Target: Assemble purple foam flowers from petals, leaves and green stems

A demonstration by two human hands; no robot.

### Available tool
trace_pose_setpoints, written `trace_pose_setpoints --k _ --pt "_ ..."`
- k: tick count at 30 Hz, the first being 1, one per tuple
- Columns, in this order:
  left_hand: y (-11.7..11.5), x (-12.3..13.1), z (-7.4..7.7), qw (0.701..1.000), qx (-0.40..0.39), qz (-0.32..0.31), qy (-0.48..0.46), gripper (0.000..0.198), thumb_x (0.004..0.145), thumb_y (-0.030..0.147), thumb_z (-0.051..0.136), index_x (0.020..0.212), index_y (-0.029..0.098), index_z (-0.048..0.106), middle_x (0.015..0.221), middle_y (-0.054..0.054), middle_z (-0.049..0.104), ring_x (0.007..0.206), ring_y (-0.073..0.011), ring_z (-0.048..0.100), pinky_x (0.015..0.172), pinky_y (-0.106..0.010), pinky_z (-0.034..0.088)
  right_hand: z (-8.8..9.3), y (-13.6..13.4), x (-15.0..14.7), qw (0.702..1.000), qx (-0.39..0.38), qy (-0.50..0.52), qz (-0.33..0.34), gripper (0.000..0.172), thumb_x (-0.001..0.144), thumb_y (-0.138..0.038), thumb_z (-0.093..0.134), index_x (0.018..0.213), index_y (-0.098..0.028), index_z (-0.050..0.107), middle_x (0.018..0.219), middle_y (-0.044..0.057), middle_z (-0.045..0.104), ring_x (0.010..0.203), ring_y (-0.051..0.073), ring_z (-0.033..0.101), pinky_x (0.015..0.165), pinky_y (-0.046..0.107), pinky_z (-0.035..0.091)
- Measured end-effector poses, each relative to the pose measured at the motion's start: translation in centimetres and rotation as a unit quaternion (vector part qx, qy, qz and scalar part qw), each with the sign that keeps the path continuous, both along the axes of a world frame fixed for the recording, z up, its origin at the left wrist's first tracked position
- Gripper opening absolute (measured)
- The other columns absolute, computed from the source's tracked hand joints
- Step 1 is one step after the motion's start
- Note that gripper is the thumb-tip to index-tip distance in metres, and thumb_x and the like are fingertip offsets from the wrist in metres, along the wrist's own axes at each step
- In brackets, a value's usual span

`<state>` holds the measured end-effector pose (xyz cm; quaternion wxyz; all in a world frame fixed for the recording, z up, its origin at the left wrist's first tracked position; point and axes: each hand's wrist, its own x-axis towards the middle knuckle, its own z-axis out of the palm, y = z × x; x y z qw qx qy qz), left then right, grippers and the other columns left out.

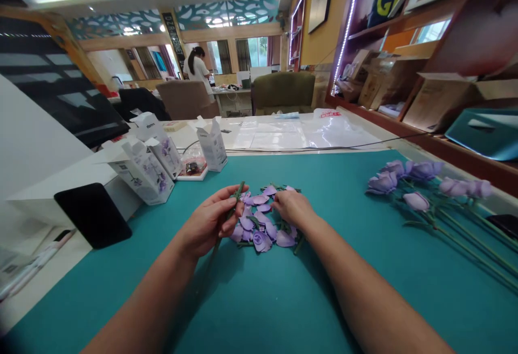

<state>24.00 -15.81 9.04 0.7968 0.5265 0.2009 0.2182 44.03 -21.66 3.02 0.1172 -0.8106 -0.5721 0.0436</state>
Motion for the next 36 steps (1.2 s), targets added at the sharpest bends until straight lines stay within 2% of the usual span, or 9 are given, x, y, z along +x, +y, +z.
trace_pose_setpoints --k 6,11,16,20,24,28,32,36 --pt "0.0 -0.3 0.4 1.0 0.014 0.022 -0.016 0.032 0.077 0.021 0.057 0.109 0.017 0.057 0.064 0.004 0.055 0.036 -0.0017 0.036 0.035 -0.014 0.021 0.0 -0.2 0.2 1.0 -0.004 -0.006 0.01 0.022 0.084 -0.032 0.052 0.08 -0.022 0.071 0.082 0.008 0.072 0.073 0.021 0.062 0.056 0.026 0.033" --pt "0.4 -0.8 1.2 0.991 0.037 0.1 -0.086 0.029 0.078 0.023 0.058 0.106 0.017 0.058 0.059 0.005 0.053 0.034 -0.0021 0.032 0.035 -0.015 0.019 0.9 -0.2 -0.2 0.999 0.032 0.016 0.019 0.025 0.087 -0.03 0.046 0.085 -0.021 0.07 0.084 0.007 0.072 0.076 0.02 0.062 0.06 0.026 0.036" --pt "0.7 -1.2 1.8 0.972 0.064 0.171 -0.149 0.023 0.079 0.033 0.061 0.097 0.018 0.059 0.055 0.007 0.05 0.033 -0.0024 0.032 0.035 -0.017 0.021 1.5 0.1 -1.0 0.995 0.063 0.058 0.051 0.023 0.086 -0.025 0.049 0.092 -0.025 0.071 0.096 0.001 0.073 0.089 0.018 0.063 0.072 0.024 0.042" --pt "0.7 -1.6 1.9 0.962 0.088 0.19 -0.174 0.023 0.081 0.039 0.06 0.087 0.017 0.06 0.052 0.006 0.049 0.034 -0.0027 0.032 0.035 -0.017 0.023 2.0 0.0 1.2 0.995 0.078 0.066 -0.011 0.025 0.085 -0.023 0.048 0.094 -0.024 0.071 0.1 0.004 0.072 0.091 0.021 0.063 0.072 0.027 0.043" --pt "0.5 -1.8 1.7 0.952 0.093 0.213 -0.199 0.022 0.082 0.041 0.059 0.083 0.019 0.06 0.05 0.006 0.049 0.035 -0.0038 0.034 0.036 -0.018 0.025 2.5 -0.8 4.4 0.992 0.075 0.064 -0.083 0.026 0.084 -0.022 0.047 0.093 -0.021 0.072 0.091 0.006 0.073 0.081 0.021 0.064 0.062 0.027 0.042" --pt "0.2 -2.0 1.5 0.949 0.103 0.225 -0.198 0.021 0.082 0.041 0.06 0.081 0.02 0.061 0.05 0.005 0.05 0.036 -0.0052 0.036 0.038 -0.019 0.026 2.2 -2.0 5.8 0.991 0.064 0.056 -0.105 0.025 0.082 -0.019 0.049 0.091 -0.021 0.072 0.09 0.005 0.073 0.079 0.019 0.063 0.059 0.026 0.04" --pt "-0.1 -2.3 1.3 0.947 0.121 0.228 -0.192 0.022 0.081 0.043 0.06 0.079 0.021 0.061 0.05 0.004 0.05 0.038 -0.0059 0.037 0.039 -0.019 0.028 1.7 -2.2 5.8 0.994 0.052 0.042 -0.086 0.024 0.082 -0.019 0.05 0.087 -0.022 0.073 0.085 0.004 0.073 0.077 0.019 0.063 0.06 0.026 0.04" --pt "-0.3 -2.4 1.1 0.948 0.127 0.214 -0.198 0.023 0.082 0.043 0.06 0.081 0.02 0.062 0.049 0.004 0.051 0.038 -0.0057 0.037 0.04 -0.019 0.03 1.1 0.1 4.6 0.999 0.045 0.023 -0.004 0.029 0.085 -0.019 0.046 0.098 -0.025 0.071 0.097 0.004 0.071 0.086 0.018 0.062 0.071 0.026 0.043"
